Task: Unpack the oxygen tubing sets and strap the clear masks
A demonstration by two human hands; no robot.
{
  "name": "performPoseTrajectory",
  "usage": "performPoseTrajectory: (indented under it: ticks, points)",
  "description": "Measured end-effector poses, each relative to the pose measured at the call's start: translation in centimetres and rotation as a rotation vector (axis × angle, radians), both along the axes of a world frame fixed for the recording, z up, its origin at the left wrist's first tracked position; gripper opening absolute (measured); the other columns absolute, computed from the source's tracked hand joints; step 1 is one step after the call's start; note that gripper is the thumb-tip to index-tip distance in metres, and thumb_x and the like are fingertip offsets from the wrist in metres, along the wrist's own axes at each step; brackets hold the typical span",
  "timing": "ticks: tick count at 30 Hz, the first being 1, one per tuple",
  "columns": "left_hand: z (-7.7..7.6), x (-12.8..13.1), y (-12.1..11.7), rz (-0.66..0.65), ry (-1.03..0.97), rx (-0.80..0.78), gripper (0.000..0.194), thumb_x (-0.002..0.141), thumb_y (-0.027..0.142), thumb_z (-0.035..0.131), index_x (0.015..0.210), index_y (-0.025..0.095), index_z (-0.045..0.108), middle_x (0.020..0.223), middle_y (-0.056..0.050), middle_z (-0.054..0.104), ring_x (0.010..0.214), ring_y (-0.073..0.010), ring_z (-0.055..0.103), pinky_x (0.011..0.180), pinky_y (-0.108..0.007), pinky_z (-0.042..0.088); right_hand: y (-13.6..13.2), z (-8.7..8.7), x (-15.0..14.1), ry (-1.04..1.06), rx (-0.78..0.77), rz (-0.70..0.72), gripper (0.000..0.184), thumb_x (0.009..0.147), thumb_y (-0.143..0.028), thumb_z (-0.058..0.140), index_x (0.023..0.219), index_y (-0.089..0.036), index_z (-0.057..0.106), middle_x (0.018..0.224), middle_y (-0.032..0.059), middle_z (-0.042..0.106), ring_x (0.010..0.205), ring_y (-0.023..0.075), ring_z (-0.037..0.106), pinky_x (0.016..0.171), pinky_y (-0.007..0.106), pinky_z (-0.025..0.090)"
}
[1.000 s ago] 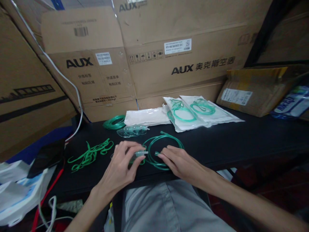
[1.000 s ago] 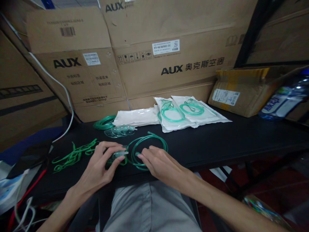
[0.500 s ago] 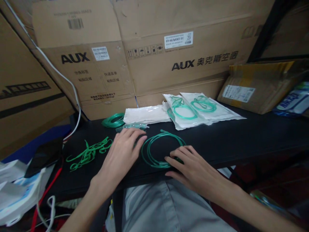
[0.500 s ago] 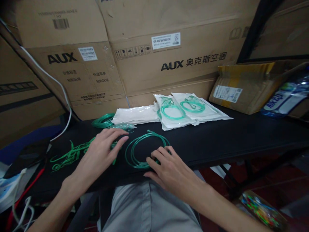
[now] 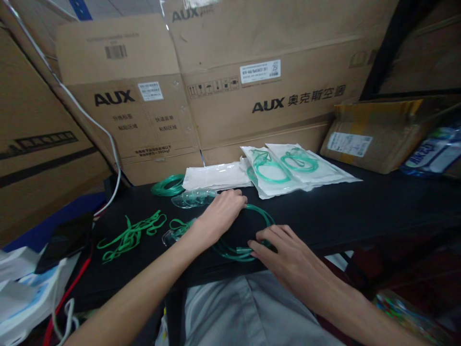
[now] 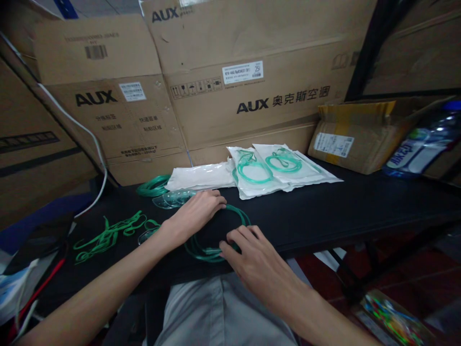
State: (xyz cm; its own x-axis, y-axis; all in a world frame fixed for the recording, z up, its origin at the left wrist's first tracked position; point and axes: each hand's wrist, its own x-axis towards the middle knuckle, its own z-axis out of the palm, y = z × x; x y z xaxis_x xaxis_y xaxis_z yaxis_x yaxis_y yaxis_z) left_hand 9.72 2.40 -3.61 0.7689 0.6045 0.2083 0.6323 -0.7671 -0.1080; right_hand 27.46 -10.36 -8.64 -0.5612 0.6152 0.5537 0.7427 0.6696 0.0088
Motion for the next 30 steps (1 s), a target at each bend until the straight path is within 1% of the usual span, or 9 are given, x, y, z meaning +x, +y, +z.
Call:
performPoseTrajectory:
  ticks: [6, 11, 14, 18, 20, 22, 26, 28, 30]
  points:
    - [0.6, -1.3, 0.3, 0.088, -0.062, -0.135, 0.027, 0.094, 0.018, 0.053, 0.114, 0.015, 0.071, 0.109, -0.014, 0.071, 0.105, -0.0276, 0.065, 0.092, -0.037, 0.048, 0.1, 0.1, 0.3, 0.02, 0.0, -0.099, 0.025, 0.089, -0.008, 0.058, 0.11, -0.02, 0.066, 0.093, 0.0061, 0.058, 0.082, 0.0208, 0.052, 0.076, 0.037, 0.04]
    - [1.5, -0.7, 0.1, 0.179, -0.048, -0.291, 0.025, 0.092, 0.033, 0.059, 0.103, 0.016, 0.075, 0.107, -0.013, 0.074, 0.101, -0.0274, 0.068, 0.085, -0.034, 0.048, 0.1, -0.9, 0.2, 0.021, -0.065, -0.118, 0.032, 0.09, -0.008, 0.057, 0.116, -0.023, 0.066, 0.097, 0.0077, 0.057, 0.083, 0.0196, 0.056, 0.071, 0.031, 0.044]
    - [2.0, -0.2, 0.4, 0.21, -0.007, -0.388, 0.019, 0.084, 0.031, 0.067, 0.094, 0.017, 0.073, 0.083, -0.007, 0.076, 0.081, -0.0225, 0.071, 0.069, -0.028, 0.047, -0.2, -1.1, 0.1, 0.1, -0.145, -0.091, 0.025, 0.095, -0.016, 0.054, 0.117, -0.021, 0.066, 0.098, 0.0085, 0.058, 0.081, 0.0183, 0.058, 0.067, 0.029, 0.047]
    - [2.4, 0.2, 1.3, 0.229, 0.039, -0.488, 0.009, 0.076, 0.025, 0.069, 0.081, 0.019, 0.07, 0.047, 0.003, 0.062, 0.053, -0.0159, 0.064, 0.056, -0.024, 0.042, 0.0, -0.3, 0.6, 0.301, -0.223, -0.036, 0.024, 0.101, -0.025, 0.049, 0.105, -0.019, 0.071, 0.094, 0.0079, 0.06, 0.076, 0.0158, 0.062, 0.065, 0.026, 0.05]
    - [2.4, 0.4, 1.5, 0.226, 0.04, -0.498, 0.009, 0.074, 0.028, 0.07, 0.076, 0.019, 0.07, 0.043, 0.004, 0.058, 0.051, -0.0154, 0.062, 0.055, -0.024, 0.041, 0.7, 0.5, 1.1, 0.383, -0.237, -0.047, 0.025, 0.101, -0.026, 0.048, 0.101, -0.019, 0.073, 0.095, 0.0078, 0.062, 0.078, 0.0161, 0.065, 0.069, 0.027, 0.051]
    - [2.5, 0.4, 1.5, 0.211, 0.026, -0.482, 0.012, 0.075, 0.03, 0.068, 0.072, 0.019, 0.069, 0.044, 0.003, 0.058, 0.051, -0.0161, 0.061, 0.054, -0.024, 0.04, 1.7, 1.2, 1.8, 0.443, -0.208, -0.144, 0.025, 0.1, -0.028, 0.051, 0.102, -0.019, 0.074, 0.095, 0.0082, 0.063, 0.078, 0.0176, 0.066, 0.072, 0.029, 0.052]
    - [3.3, 0.0, 1.4, 0.176, -0.059, -0.378, 0.016, 0.079, 0.032, 0.065, 0.079, 0.018, 0.073, 0.07, -0.005, 0.072, 0.071, -0.0208, 0.066, 0.061, -0.027, 0.041, 4.0, 2.4, 3.0, 0.485, -0.155, -0.403, 0.03, 0.093, -0.037, 0.062, 0.109, -0.015, 0.074, 0.093, 0.0102, 0.067, 0.07, 0.0204, 0.065, 0.069, 0.033, 0.051]
    - [4.0, -0.4, 1.3, 0.157, -0.1, -0.332, 0.02, 0.082, 0.034, 0.062, 0.084, 0.018, 0.075, 0.079, -0.007, 0.073, 0.077, -0.0211, 0.066, 0.065, -0.027, 0.042, 5.0, 2.6, 3.4, 0.5, -0.254, -0.451, 0.039, 0.09, -0.043, 0.065, 0.114, -0.014, 0.073, 0.086, 0.0091, 0.07, 0.065, 0.0201, 0.064, 0.066, 0.033, 0.05]
    - [4.7, -0.9, 1.1, 0.13, -0.132, -0.325, 0.023, 0.085, 0.033, 0.058, 0.085, 0.017, 0.075, 0.072, -0.004, 0.072, 0.069, -0.0182, 0.065, 0.064, -0.026, 0.042, 5.8, 2.6, 3.6, 0.557, -0.413, -0.445, 0.048, 0.088, -0.049, 0.065, 0.117, -0.013, 0.071, 0.073, 0.0057, 0.069, 0.057, 0.0184, 0.062, 0.059, 0.031, 0.048]
